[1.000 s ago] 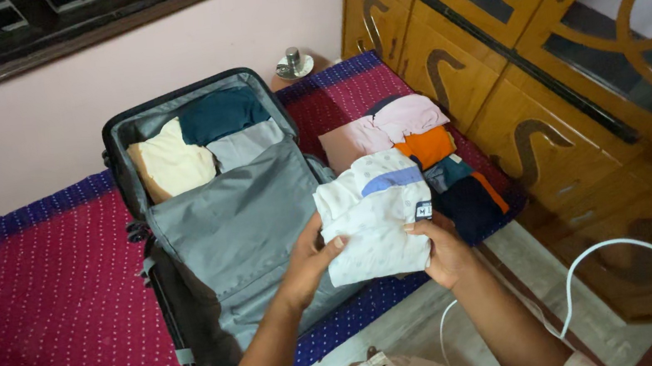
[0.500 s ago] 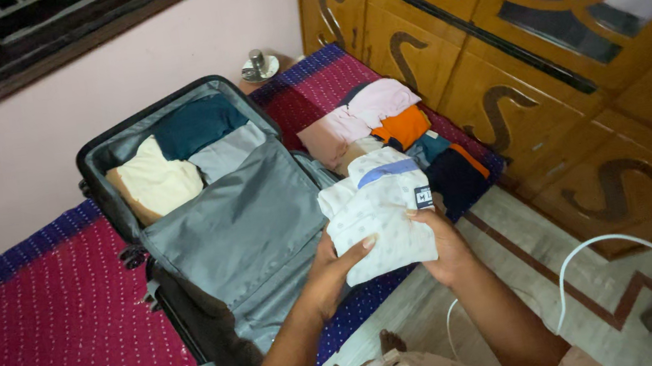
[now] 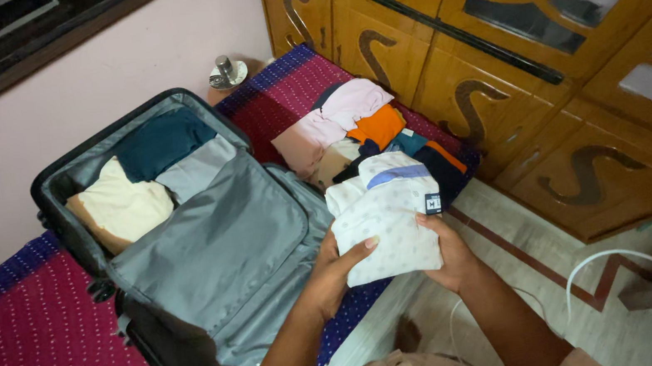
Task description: The person picks up several folded clothing items, including a yellow shirt and a blue cloth, and places them into an open suitcase on the floor before zipping up a grey interior divider.
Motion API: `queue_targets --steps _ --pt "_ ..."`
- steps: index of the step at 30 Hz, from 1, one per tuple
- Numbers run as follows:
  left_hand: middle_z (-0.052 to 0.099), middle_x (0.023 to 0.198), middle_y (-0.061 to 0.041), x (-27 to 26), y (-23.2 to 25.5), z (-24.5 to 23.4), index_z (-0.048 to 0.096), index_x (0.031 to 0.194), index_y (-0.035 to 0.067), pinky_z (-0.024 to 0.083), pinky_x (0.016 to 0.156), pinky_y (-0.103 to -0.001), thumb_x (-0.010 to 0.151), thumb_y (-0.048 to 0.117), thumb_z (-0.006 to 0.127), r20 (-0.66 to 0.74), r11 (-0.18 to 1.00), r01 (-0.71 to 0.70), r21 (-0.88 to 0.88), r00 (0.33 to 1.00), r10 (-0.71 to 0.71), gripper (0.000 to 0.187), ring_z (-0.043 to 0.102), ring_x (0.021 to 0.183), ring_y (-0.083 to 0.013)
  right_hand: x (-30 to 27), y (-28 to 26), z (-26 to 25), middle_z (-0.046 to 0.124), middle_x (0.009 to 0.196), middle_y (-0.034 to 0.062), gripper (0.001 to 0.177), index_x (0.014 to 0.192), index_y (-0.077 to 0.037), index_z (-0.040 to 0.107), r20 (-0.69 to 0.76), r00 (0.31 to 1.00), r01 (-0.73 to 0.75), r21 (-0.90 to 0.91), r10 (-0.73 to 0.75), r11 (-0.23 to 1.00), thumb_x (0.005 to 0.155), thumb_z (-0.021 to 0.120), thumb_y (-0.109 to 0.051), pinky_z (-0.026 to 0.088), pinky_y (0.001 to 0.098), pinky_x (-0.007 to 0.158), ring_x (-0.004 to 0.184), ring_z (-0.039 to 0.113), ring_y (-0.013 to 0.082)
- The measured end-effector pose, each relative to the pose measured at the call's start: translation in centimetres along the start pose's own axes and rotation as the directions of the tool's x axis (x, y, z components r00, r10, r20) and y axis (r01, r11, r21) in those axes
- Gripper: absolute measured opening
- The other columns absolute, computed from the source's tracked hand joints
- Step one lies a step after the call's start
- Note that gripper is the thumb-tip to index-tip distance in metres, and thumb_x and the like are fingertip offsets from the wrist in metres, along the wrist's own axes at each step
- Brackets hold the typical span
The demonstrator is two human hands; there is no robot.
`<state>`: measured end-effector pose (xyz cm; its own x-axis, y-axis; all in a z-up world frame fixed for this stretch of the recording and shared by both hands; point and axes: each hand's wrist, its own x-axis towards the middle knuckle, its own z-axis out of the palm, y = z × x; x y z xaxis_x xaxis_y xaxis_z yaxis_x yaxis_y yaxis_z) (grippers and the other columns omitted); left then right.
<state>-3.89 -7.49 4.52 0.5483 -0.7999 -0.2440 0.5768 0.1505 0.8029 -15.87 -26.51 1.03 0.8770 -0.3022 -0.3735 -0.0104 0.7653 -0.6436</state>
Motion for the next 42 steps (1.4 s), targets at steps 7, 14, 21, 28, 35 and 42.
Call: queue_targets --steps 7,14,21,28,35,42 --pt "0.065 0.132 -0.012 4.6 -1.4 2.8 0.047 0.145 0.003 0.049 0.104 -0.037 0.081 0.02 0.08 0.032 0.999 -0.037 -0.022 0.999 0.037 0.074 0.061 0.122 -0.0217 3.0 -3.1 -5.3 0.069 0.126 0.013 0.054 0.139 -0.001 0.056 -0.007 0.999 0.051 -0.036 -0.051 0.998 0.094 0.062 -0.03 0.052 0.0443 0.1 0.115 0.067 0.0269" --pt "0.064 0.134 -0.01 9.1 -3.0 6.4 0.049 0.145 0.002 0.045 0.108 -0.036 0.082 0.019 0.08 0.047 0.998 -0.061 -0.017 0.997 0.062 0.073 0.058 0.126 -0.0199 4.3 -7.7 -9.9 0.071 0.124 0.0124 0.054 0.137 -0.004 0.058 -0.04 0.999 -0.001 -0.106 -0.004 0.994 0.091 0.062 -0.032 0.055 0.0419 0.097 0.112 0.07 0.0246" --pt "0.065 0.133 -0.011 12.8 -4.3 10.1 0.048 0.144 0.006 0.047 0.105 -0.036 0.08 0.021 0.079 -0.031 0.997 0.081 0.011 0.996 -0.08 0.073 0.062 0.122 -0.0195 4.8 -11.4 -13.9 0.07 0.12 0.0139 0.052 0.136 -0.004 0.056 -0.045 0.996 0.073 -0.118 -0.079 0.99 0.092 0.065 -0.03 0.056 0.0439 0.092 0.108 0.07 0.0254" --pt "0.067 0.13 -0.01 15.0 -7.5 12.7 0.05 0.144 0.002 0.051 0.101 -0.035 0.083 0.021 0.079 0.072 0.999 -0.002 -0.033 0.997 0.004 0.07 0.064 0.117 -0.0196 4.2 -13.7 -17.6 0.071 0.122 0.0136 0.054 0.136 -0.003 0.058 -0.096 0.995 0.003 -0.114 -0.014 0.993 0.091 0.063 -0.032 0.057 0.0432 0.094 0.108 0.071 0.0258" --pt "0.068 0.129 -0.007 17.3 -9.3 15.3 0.049 0.145 0.004 0.052 0.099 -0.035 0.082 0.02 0.079 0.144 0.994 0.097 -0.048 0.985 -0.089 0.072 0.065 0.115 -0.0179 2.8 -14.6 -22.0 0.07 0.125 0.0144 0.058 0.138 -0.004 0.056 -0.166 0.986 0.006 -0.05 -0.014 0.999 0.09 0.063 -0.035 0.056 0.0445 0.094 0.11 0.07 0.0276" --pt "0.067 0.13 -0.011 19.9 -9.3 16.7 0.05 0.146 0.001 0.051 0.101 -0.035 0.084 0.021 0.079 0.229 0.989 0.137 -0.058 0.966 -0.12 0.071 0.063 0.117 -0.0201 2.4 -15.6 -25.2 0.069 0.126 0.0151 0.06 0.138 -0.005 0.054 -0.293 0.956 0.012 0.017 -0.006 1.0 0.088 0.064 -0.035 0.057 0.046 0.093 0.11 0.07 0.0293"
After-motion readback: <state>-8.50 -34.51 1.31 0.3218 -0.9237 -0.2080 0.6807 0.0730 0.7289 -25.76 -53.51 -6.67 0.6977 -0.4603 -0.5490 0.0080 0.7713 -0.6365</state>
